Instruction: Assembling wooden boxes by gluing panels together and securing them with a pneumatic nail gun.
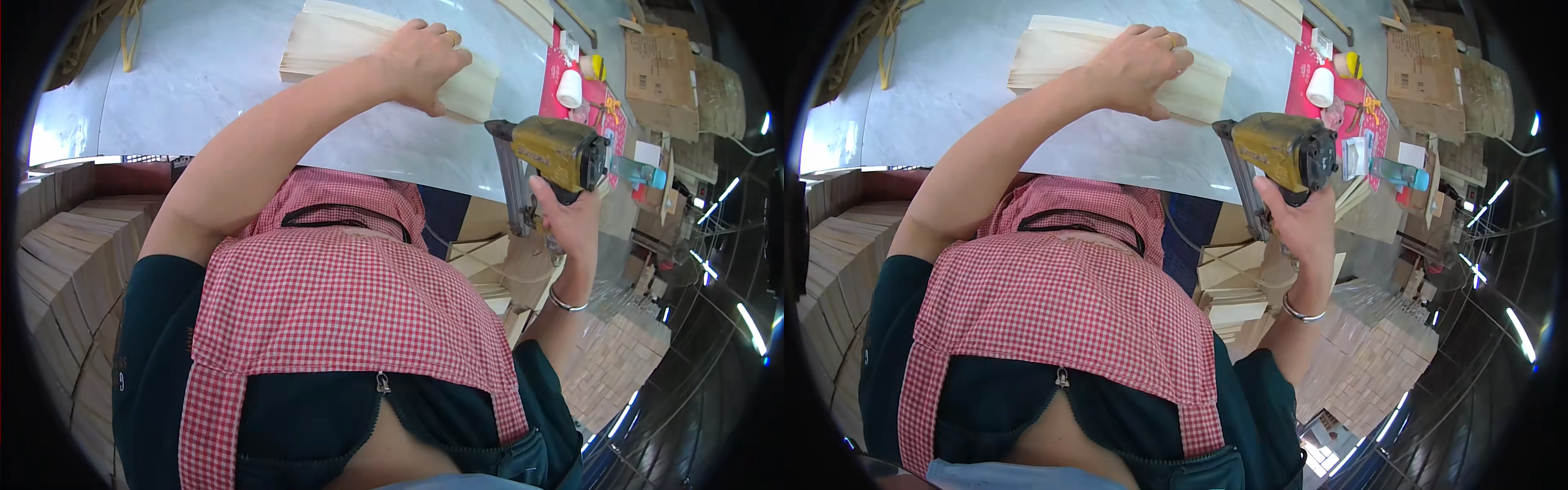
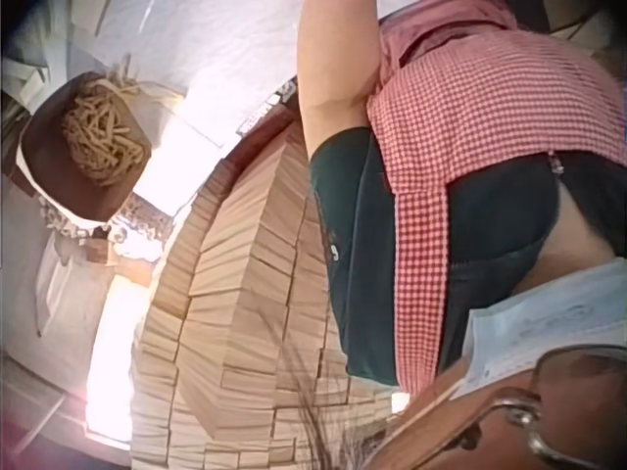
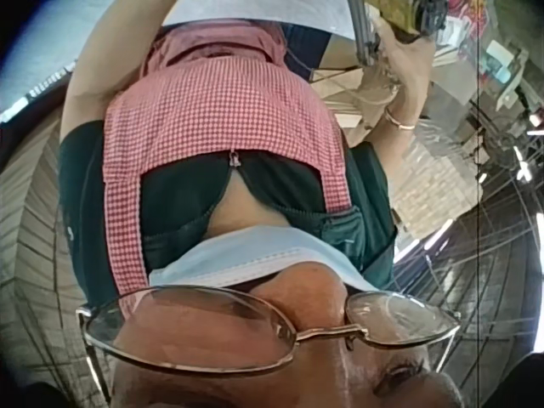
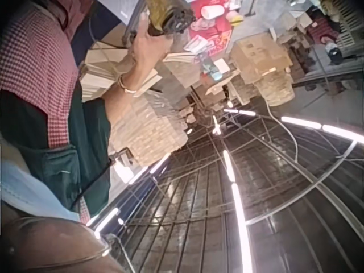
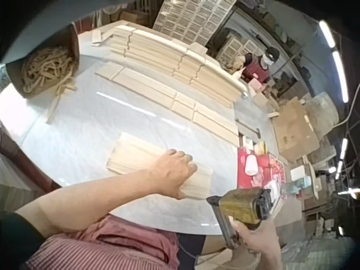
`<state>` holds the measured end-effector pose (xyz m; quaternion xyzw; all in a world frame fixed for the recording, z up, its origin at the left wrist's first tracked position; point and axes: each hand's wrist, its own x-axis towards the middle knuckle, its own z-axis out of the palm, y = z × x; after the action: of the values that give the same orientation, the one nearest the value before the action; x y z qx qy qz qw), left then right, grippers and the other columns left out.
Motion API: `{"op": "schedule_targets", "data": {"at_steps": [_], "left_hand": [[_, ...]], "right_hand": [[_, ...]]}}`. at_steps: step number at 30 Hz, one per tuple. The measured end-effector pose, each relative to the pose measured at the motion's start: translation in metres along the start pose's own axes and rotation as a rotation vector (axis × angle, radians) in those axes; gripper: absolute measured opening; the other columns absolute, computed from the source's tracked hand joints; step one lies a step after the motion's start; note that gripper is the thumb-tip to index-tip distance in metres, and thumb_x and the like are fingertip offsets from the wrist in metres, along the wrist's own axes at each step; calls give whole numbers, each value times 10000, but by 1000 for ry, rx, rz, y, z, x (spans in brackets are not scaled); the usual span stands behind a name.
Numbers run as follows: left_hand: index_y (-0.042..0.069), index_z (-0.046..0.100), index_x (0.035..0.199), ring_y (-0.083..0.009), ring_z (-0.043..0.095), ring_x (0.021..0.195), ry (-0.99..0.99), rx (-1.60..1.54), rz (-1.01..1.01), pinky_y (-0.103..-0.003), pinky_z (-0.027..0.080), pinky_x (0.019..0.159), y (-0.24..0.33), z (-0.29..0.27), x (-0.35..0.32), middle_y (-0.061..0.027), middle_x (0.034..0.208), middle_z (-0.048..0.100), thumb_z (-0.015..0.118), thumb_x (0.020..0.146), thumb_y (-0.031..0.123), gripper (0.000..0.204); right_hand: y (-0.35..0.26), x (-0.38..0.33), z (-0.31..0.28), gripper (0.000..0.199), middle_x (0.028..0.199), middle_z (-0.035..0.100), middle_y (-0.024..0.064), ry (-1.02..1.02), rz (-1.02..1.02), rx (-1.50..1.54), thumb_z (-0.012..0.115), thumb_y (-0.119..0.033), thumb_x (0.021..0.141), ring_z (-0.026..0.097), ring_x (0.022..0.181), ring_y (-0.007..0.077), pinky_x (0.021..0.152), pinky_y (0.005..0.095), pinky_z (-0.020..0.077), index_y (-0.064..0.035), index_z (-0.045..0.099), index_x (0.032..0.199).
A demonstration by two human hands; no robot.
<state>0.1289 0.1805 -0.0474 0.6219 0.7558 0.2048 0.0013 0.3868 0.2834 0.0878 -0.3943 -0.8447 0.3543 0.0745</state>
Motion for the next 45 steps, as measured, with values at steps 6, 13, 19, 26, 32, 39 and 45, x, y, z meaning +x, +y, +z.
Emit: {"op": "schedule_targets", "data": {"at_steps": [6,13,19,26,32,39,45], "left_hand": [[100,677,1040,-266,621,1076,-13,-5,-4,-403,449,1002,1,2,1,-94,1207,644,886,584,376,572],[105,675,1080,-268,621,1090,-11,8,2,-409,444,1020,0,2,1,-98,1220,645,894,584,371,604],[107,618,1134,-290,610,1105,226,154,78,-444,453,1021,-28,-14,-35,-109,1254,620,915,561,309,677],[89,627,1120,-295,610,1044,-208,1,-136,-397,507,935,-87,-80,-84,-138,1189,644,842,668,261,530],[107,569,1050,-281,573,1015,25,20,-270,-387,526,894,-37,-43,-78,-104,1113,612,885,560,232,597],[125,572,1030,-282,566,1024,120,43,-249,-397,505,933,-30,-36,-88,-90,1147,601,882,533,203,592],[139,572,1028,-281,553,1057,56,1,-268,-409,484,967,-32,-38,-84,-82,1192,583,874,516,182,596]], "right_hand": [[-1,5,3,242,664,595,-7,-47,12,18,784,-176,865,456,451,64,415,210,372,-4,675,994],[-6,6,3,261,771,670,54,-58,189,-79,793,-141,848,551,565,102,511,231,445,39,687,1004],[-24,5,-1,286,859,743,116,-58,189,-88,807,-112,827,652,669,132,592,237,511,75,704,1018],[-19,1,10,284,829,736,106,-1,30,9,810,-113,822,638,641,131,577,239,505,68,710,1018],[-26,9,21,282,783,702,71,-48,28,-26,804,-123,833,572,567,109,516,232,462,53,701,1028],[-28,13,25,300,695,612,14,-66,33,-2,804,-162,851,458,457,66,411,200,387,12,661,1050],[-36,14,28,284,721,689,53,-67,75,-41,804,-138,834,536,519,103,490,240,426,56,717,1022]]}}
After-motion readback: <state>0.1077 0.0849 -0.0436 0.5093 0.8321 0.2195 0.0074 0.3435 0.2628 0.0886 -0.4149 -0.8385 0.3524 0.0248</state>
